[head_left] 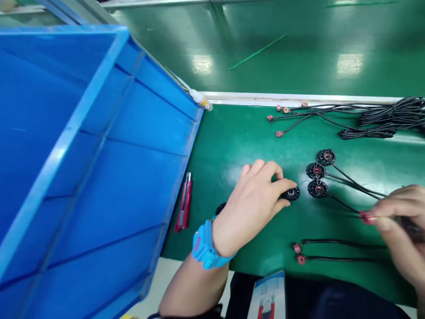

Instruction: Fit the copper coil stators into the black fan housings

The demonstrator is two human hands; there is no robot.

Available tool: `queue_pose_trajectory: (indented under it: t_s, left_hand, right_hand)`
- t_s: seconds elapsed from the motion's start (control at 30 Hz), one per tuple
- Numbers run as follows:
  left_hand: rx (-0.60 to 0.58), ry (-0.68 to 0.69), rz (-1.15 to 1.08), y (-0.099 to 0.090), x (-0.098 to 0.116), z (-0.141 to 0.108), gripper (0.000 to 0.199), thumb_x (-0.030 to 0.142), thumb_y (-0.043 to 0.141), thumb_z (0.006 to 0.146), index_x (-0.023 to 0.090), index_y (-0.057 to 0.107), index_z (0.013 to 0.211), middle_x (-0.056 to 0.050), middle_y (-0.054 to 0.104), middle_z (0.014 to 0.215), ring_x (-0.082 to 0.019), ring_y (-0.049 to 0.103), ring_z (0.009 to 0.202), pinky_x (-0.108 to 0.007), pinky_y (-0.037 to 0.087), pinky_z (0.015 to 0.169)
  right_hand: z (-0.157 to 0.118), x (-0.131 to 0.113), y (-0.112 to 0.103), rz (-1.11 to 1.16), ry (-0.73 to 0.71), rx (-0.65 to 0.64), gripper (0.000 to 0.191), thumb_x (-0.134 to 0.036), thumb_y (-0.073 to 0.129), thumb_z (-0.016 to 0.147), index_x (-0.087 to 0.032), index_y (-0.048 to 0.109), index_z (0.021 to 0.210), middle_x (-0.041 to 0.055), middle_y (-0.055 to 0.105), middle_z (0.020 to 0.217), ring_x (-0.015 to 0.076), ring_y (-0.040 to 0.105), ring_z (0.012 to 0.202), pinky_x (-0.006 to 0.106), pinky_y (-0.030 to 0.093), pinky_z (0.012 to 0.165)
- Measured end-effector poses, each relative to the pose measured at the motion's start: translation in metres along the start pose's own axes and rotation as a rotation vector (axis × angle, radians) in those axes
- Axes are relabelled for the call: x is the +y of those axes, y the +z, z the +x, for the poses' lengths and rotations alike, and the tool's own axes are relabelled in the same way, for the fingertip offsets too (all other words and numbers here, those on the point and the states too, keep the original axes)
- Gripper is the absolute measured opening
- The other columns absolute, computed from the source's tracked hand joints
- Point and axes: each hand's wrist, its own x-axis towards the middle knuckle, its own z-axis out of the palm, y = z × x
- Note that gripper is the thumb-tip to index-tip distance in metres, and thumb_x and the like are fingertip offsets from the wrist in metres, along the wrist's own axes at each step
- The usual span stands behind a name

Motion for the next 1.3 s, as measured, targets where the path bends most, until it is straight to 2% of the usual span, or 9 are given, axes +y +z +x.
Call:
queue_pose_trajectory:
  t_s: [0.23, 0.5, 0.6, 0.67, 0.77, 0.87, 1.0, 1.2, 1.3]
  left_hand:
    - [-0.072, 0.203, -0.196, 0.024, 0.019, 0.01, 0.028, 0.02, 0.078, 0.094, 0.023, 0.076, 0.122, -0.005, 0.063, 0.108, -0.022, 0.052, 0.098, -0.037, 0.042, 0.086]
    - [-0.016, 0.283, -0.218, 0.034, 0.019, 0.013, 0.019, 0.018, 0.058, 0.106, 0.02, 0.077, 0.11, -0.005, 0.065, 0.104, -0.022, 0.052, 0.098, -0.037, 0.038, 0.08]
    - [-0.025, 0.303, -0.222, 0.035, 0.02, 0.015, 0.015, 0.021, 0.071, 0.099, 0.019, 0.074, 0.114, -0.003, 0.071, 0.108, -0.022, 0.055, 0.101, -0.038, 0.038, 0.081]
    - [-0.003, 0.297, -0.232, 0.037, 0.021, 0.016, 0.031, 0.023, 0.081, 0.092, 0.018, 0.071, 0.12, -0.003, 0.073, 0.111, -0.023, 0.058, 0.103, -0.038, 0.039, 0.083]
    - [0.063, 0.293, -0.246, 0.042, 0.024, 0.018, 0.032, 0.017, 0.075, 0.095, 0.019, 0.065, 0.125, -0.002, 0.075, 0.104, -0.023, 0.06, 0.099, -0.037, 0.04, 0.083]
    - [0.107, 0.306, -0.258, 0.049, 0.027, 0.019, 0.024, 0.012, 0.055, 0.104, 0.02, 0.061, 0.126, -0.001, 0.074, 0.094, -0.022, 0.061, 0.092, -0.037, 0.04, 0.08]
    - [0.088, 0.306, -0.236, 0.055, 0.029, 0.019, 0.025, 0.01, 0.047, 0.105, 0.018, 0.058, 0.125, -0.002, 0.073, 0.092, -0.022, 0.062, 0.093, -0.037, 0.041, 0.081]
    - [0.077, 0.285, -0.224, 0.053, 0.031, 0.02, 0.021, 0.013, 0.056, 0.1, 0.02, 0.057, 0.119, -0.001, 0.072, 0.086, -0.022, 0.062, 0.091, -0.036, 0.039, 0.077]
    - [0.077, 0.255, -0.229, 0.051, 0.032, 0.019, 0.019, 0.017, 0.063, 0.098, 0.02, 0.056, 0.116, 0.0, 0.07, 0.084, -0.022, 0.063, 0.091, -0.035, 0.038, 0.076]
  right_hand:
    - [0.001, -0.026, 0.017, -0.366, -0.4, -0.241, 0.024, -0.01, 0.066, 0.098, -0.016, 0.069, 0.121, 0.0048, 0.075, 0.096, 0.0198, 0.06, 0.084, 0.04, 0.039, 0.078]
    - [0.004, -0.025, 0.017, -0.459, -0.447, -0.299, 0.022, -0.012, 0.058, 0.103, -0.012, 0.071, 0.12, 0.0051, 0.075, 0.098, 0.0183, 0.059, 0.085, 0.038, 0.04, 0.08]
    - [0.004, -0.026, 0.015, -0.496, -0.48, -0.327, 0.022, -0.013, 0.059, 0.103, -0.012, 0.072, 0.121, 0.0065, 0.075, 0.098, 0.0199, 0.059, 0.087, 0.039, 0.04, 0.081]
    - [0.006, -0.027, 0.012, -0.528, -0.515, -0.341, 0.022, -0.014, 0.061, 0.102, -0.01, 0.072, 0.121, 0.0075, 0.075, 0.098, 0.021, 0.059, 0.087, 0.04, 0.04, 0.08]
    - [0.008, -0.033, 0.009, -0.575, -0.586, -0.362, 0.025, -0.013, 0.065, 0.1, -0.007, 0.071, 0.123, 0.0087, 0.074, 0.097, 0.0222, 0.057, 0.086, 0.041, 0.04, 0.079]
    - [0.012, -0.044, 0.008, -0.642, -0.579, -0.391, 0.025, -0.007, 0.062, 0.099, -0.005, 0.071, 0.121, 0.0089, 0.073, 0.095, 0.0231, 0.055, 0.085, 0.042, 0.04, 0.078]
    - [0.02, -0.056, 0.008, -0.674, -0.534, -0.459, 0.026, -0.002, 0.05, 0.1, -0.003, 0.073, 0.113, 0.0095, 0.069, 0.087, 0.0245, 0.052, 0.082, 0.042, 0.036, 0.072]
    - [0.031, -0.061, 0.011, -0.647, -0.401, -0.513, 0.029, -0.005, 0.047, 0.101, -0.012, 0.073, 0.091, 0.0065, 0.058, 0.075, 0.0231, 0.047, 0.076, 0.041, 0.032, 0.07]
    - [0.029, -0.062, 0.009, -0.595, -0.399, -0.536, 0.029, -0.012, 0.045, 0.105, -0.013, 0.073, 0.097, 0.0069, 0.061, 0.082, 0.0231, 0.05, 0.079, 0.041, 0.033, 0.071]
